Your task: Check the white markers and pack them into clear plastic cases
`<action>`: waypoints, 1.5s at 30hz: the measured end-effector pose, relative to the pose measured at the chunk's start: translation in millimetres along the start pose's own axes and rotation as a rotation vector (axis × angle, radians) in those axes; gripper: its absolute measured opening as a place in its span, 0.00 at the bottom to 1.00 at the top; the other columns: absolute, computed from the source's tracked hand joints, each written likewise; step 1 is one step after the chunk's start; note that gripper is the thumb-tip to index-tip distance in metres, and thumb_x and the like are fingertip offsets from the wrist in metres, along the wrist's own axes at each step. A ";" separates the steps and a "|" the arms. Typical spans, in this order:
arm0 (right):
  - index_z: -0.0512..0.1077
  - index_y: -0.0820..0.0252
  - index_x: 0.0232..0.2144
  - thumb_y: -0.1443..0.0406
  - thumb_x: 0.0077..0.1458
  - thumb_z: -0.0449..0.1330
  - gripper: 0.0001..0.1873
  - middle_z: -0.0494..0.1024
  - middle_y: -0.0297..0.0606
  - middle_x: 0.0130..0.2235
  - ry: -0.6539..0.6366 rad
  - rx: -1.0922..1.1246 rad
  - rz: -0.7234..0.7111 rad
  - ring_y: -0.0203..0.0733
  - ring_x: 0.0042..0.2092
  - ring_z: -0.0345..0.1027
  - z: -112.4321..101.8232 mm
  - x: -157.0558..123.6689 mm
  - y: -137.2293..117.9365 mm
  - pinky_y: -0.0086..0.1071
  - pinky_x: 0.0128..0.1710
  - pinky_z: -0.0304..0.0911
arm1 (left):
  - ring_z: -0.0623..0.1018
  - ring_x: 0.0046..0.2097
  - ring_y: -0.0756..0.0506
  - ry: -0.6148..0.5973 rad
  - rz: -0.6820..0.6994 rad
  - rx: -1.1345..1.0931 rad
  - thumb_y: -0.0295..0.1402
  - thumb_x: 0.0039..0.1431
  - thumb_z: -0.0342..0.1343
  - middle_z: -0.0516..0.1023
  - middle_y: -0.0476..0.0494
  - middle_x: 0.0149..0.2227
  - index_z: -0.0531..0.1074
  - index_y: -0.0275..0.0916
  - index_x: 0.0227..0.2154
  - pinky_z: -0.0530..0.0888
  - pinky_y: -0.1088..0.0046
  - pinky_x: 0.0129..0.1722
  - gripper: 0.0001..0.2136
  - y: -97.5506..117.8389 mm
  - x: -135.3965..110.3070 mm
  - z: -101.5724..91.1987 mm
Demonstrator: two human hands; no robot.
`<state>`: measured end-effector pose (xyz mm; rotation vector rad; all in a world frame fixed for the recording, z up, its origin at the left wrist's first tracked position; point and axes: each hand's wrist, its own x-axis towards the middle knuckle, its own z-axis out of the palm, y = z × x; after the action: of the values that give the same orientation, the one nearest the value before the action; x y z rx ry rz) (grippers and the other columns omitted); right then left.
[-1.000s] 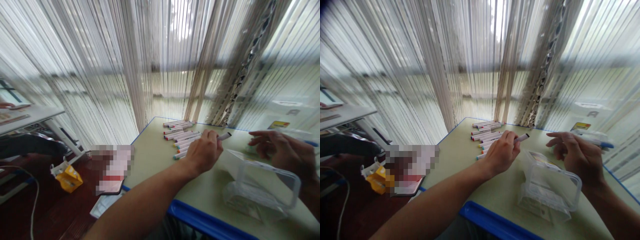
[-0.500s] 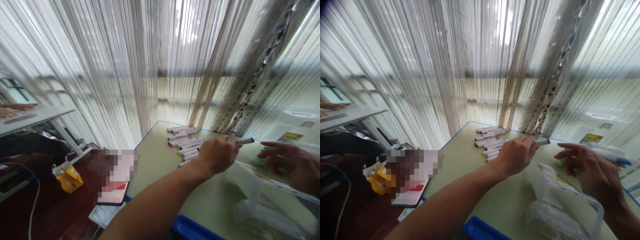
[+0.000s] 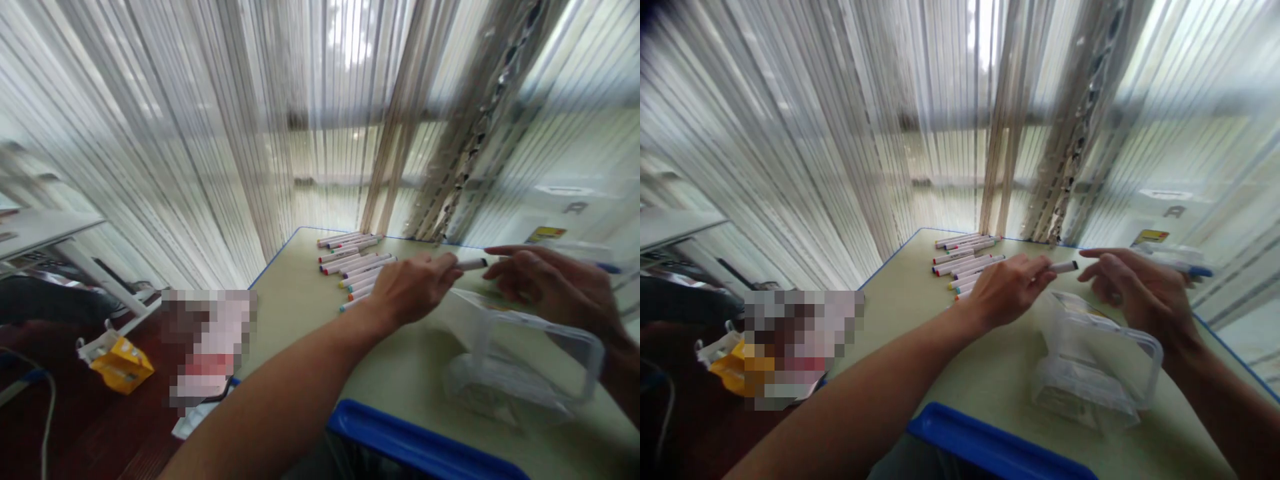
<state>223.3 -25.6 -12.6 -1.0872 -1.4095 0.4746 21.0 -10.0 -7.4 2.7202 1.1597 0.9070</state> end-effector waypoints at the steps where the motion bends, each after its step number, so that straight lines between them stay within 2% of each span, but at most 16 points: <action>1: 0.79 0.62 0.38 0.51 0.55 0.64 0.20 0.78 0.41 0.27 -0.042 0.054 0.032 0.33 0.21 0.60 1.1 0.0 -2.5 0.29 0.17 0.53 | 0.77 0.36 0.45 0.006 0.014 -0.007 0.42 0.72 0.40 0.77 0.43 0.40 0.71 0.42 0.46 0.67 0.71 0.29 0.17 -0.9 0.3 -0.4; 7: 0.80 0.63 0.33 0.53 0.46 0.72 0.19 0.77 0.36 0.24 -0.146 0.126 0.044 0.30 0.21 0.59 4.5 6.2 -3.8 0.27 0.19 0.52 | 0.77 0.38 0.43 0.047 0.037 -0.024 0.40 0.70 0.45 0.78 0.43 0.38 0.73 0.40 0.43 0.68 0.70 0.34 0.13 -5.2 4.1 2.2; 14: 0.80 0.63 0.35 0.56 0.47 0.72 0.17 0.79 0.37 0.26 -0.240 0.288 0.090 0.28 0.20 0.59 7.4 7.6 1.9 0.25 0.18 0.52 | 0.77 0.38 0.43 0.074 0.049 -0.052 0.38 0.69 0.48 0.77 0.42 0.37 0.73 0.37 0.37 0.68 0.69 0.36 0.12 -7.0 7.1 5.2; 17: 0.79 0.63 0.33 0.56 0.46 0.72 0.17 0.78 0.35 0.25 -0.217 0.315 0.097 0.28 0.20 0.59 8.6 8.2 1.6 0.25 0.17 0.52 | 0.77 0.40 0.42 0.074 0.069 -0.094 0.36 0.68 0.49 0.78 0.41 0.39 0.73 0.37 0.40 0.68 0.68 0.38 0.10 -9.3 7.1 7.2; 22: 0.78 0.63 0.31 0.55 0.46 0.72 0.17 0.77 0.35 0.25 -0.092 0.356 0.129 0.27 0.18 0.59 6.0 12.9 6.0 0.25 0.16 0.49 | 0.77 0.41 0.42 0.074 0.055 -0.213 0.34 0.68 0.49 0.79 0.40 0.41 0.73 0.36 0.45 0.69 0.67 0.41 0.11 -15.4 7.0 10.9; 30: 0.79 0.59 0.34 0.56 0.46 0.73 0.16 0.76 0.32 0.27 -0.027 0.534 0.200 0.26 0.18 0.57 0.8 17.5 4.7 0.25 0.15 0.46 | 0.76 0.37 0.43 0.119 0.000 -0.267 0.34 0.69 0.47 0.78 0.40 0.35 0.74 0.34 0.40 0.68 0.67 0.39 0.12 -15.8 10.0 11.2; 36: 0.80 0.58 0.38 0.60 0.44 0.75 0.18 0.78 0.34 0.29 -0.125 0.543 0.231 0.27 0.20 0.58 2.6 14.3 -0.1 0.25 0.17 0.47 | 0.76 0.35 0.46 0.261 -0.013 -0.412 0.35 0.69 0.48 0.78 0.44 0.35 0.71 0.37 0.44 0.68 0.71 0.37 0.10 -8.4 8.3 7.1; 41: 0.81 0.58 0.35 0.60 0.42 0.75 0.16 0.74 0.31 0.26 -0.172 0.535 0.206 0.27 0.21 0.56 3.8 11.6 -4.8 0.26 0.18 0.46 | 0.75 0.34 0.48 0.272 0.058 -0.418 0.35 0.67 0.53 0.78 0.47 0.36 0.71 0.39 0.45 0.69 0.73 0.36 0.08 -7.0 6.8 7.7; 45: 0.81 0.58 0.38 0.60 0.40 0.76 0.19 0.74 0.30 0.25 -0.187 0.554 0.192 0.26 0.20 0.55 4.3 10.3 -7.0 0.26 0.18 0.46 | 0.77 0.37 0.47 0.279 0.074 -0.420 0.33 0.64 0.56 0.79 0.45 0.38 0.72 0.39 0.43 0.70 0.72 0.38 0.07 -8.3 7.0 9.7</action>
<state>218.8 -19.1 -2.1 -0.7363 -1.2282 1.0583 24.7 2.4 -14.2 2.3616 0.7874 1.3947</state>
